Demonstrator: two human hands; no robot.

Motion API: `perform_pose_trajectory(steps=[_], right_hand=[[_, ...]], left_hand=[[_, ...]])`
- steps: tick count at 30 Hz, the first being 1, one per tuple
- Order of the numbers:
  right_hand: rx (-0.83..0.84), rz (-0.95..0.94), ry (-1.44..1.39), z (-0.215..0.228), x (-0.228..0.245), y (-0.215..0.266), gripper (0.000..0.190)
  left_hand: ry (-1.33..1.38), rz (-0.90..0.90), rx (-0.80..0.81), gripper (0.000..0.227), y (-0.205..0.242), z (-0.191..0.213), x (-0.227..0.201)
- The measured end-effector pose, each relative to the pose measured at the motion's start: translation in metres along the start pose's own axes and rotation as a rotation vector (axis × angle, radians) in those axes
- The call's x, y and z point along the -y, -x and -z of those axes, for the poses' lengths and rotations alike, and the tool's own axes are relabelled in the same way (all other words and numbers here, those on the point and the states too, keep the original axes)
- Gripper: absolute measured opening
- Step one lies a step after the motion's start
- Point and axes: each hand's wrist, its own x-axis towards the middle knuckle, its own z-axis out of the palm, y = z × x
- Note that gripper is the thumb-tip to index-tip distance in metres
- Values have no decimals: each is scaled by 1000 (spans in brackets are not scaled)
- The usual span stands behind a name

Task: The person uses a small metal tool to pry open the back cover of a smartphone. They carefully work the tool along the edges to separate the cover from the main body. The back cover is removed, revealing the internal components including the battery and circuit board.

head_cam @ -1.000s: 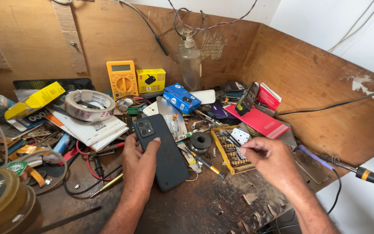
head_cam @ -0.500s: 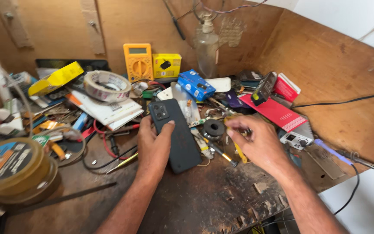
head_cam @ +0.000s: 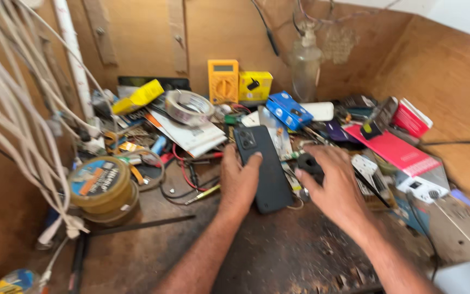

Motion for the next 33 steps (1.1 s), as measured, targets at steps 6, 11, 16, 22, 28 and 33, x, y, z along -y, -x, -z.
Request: perform_pose_trajectory(steps=[6,11,16,22,28,33], right_hand=[[-43,95,-17,-5,13,24,38],[-99,116,16,-5,13,30,30],[-109,103,76,-7,12,29,24],[-113,146,45,-1,19,32,26],[-12,197,37,2,24,32,26],[-77,160,100,-6,14,32,17]], left_hand=[[130,105,53,38,-1,0,5],[295,-8,92,38,0,-2,13],[296,130,31,38,-10,5,3],[181,169,87,32,-2,22,-10],[169,173,75,33,3,30,-2],[310,7,135,33,-2,29,8]])
